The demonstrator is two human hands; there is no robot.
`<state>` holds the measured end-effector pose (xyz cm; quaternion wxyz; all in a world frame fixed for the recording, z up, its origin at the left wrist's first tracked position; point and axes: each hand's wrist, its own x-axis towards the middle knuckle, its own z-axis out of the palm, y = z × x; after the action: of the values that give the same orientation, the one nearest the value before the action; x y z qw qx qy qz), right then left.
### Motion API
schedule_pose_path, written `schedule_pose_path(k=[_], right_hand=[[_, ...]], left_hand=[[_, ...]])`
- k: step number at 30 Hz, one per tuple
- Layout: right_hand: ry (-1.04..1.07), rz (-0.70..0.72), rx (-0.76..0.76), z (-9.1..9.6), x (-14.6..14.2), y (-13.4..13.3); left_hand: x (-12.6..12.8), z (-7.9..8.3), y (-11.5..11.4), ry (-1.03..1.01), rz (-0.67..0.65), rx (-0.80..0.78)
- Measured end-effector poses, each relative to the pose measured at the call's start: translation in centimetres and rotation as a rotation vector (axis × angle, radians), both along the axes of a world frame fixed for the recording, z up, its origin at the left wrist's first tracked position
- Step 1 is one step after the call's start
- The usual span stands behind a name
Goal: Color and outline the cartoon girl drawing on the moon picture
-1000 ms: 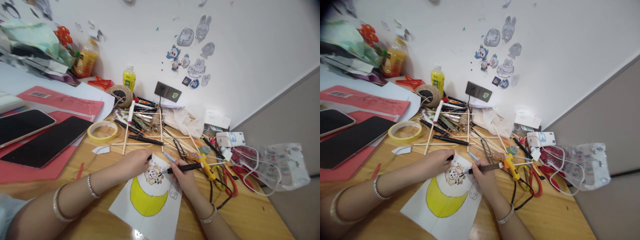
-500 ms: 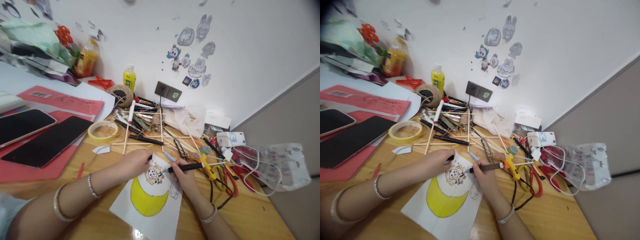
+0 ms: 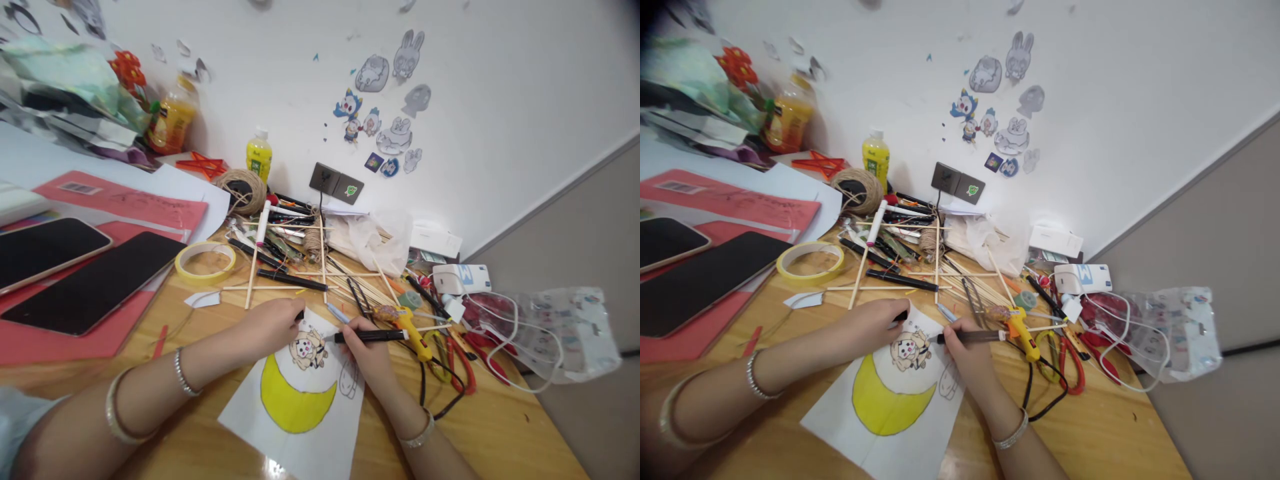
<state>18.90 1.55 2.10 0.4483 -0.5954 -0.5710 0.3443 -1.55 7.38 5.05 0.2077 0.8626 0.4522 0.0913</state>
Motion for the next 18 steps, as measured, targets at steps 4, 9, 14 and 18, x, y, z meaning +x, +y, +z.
schedule_pose_path(k=[4, 9, 14, 18], right_hand=[[-0.039, 0.01, 0.0, 0.03, 0.03, -0.08], [-0.068, 0.016, 0.012, -0.16, 0.21, -0.09], [-0.079, 0.024, 0.014, -0.18, 0.25, -0.1], [-0.1, 0.024, 0.018, -0.09, 0.21, -0.08]], left_hand=[[-0.04, 0.09, -0.02, -0.008, -0.006, -0.005], [-0.04, 0.1, -0.04, -0.012, -0.006, -0.003], [-0.02, 0.11, -0.08, 0.005, 0.003, 0.004], [-0.01, 0.3, -0.13, 0.008, 0.002, 0.001]])
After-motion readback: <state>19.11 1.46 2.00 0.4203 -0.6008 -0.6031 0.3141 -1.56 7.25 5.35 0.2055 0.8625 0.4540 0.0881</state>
